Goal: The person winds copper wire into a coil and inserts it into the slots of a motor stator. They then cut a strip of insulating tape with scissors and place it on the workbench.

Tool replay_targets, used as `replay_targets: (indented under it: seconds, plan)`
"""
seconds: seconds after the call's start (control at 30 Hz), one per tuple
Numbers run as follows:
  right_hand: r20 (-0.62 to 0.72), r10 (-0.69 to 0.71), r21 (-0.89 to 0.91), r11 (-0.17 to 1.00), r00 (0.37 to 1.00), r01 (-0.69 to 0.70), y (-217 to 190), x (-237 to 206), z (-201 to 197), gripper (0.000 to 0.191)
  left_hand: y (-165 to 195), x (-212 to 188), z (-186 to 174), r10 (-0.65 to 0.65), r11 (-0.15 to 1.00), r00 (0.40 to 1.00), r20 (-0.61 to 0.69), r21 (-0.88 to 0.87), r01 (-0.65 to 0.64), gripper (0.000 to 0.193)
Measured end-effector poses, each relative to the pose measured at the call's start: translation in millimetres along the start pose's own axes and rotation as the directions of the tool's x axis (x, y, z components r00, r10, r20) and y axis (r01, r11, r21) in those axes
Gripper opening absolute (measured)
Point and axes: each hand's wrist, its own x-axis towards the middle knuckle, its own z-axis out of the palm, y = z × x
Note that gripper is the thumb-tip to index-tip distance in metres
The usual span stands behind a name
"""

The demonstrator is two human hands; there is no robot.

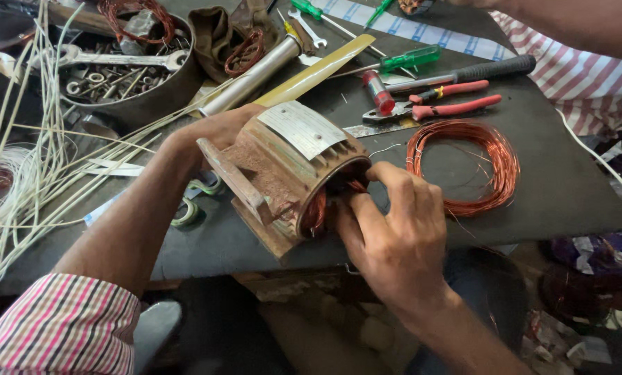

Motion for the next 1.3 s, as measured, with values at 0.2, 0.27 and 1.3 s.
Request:
replay_targets:
  seconds: [0.2, 0.27, 1.3]
  plan:
    - [-0.011, 0.002, -0.002, 1.0, 1.0, -0.002, 1, -4, -3, 0.025, 8, 12, -9, -0.199, 0.977, 0.964, 0.173, -0.036, 0.208, 0.063]
    - [-0.002, -0.029, -0.003, 1.0, 1.0, 0.029, 4, -4, -4, 0.027, 22, 9, -7, -0.363, 0.932, 0.93, 0.051, 0.003, 0.363, 0.066]
    - [0.03, 0.123, 0.251, 0.96, 0.992, -0.126, -1, -2, 0, 0.014, 16, -20, -4, -0.61, 0.792, 0.791, -0.039, -0.04, 0.609, 0.091]
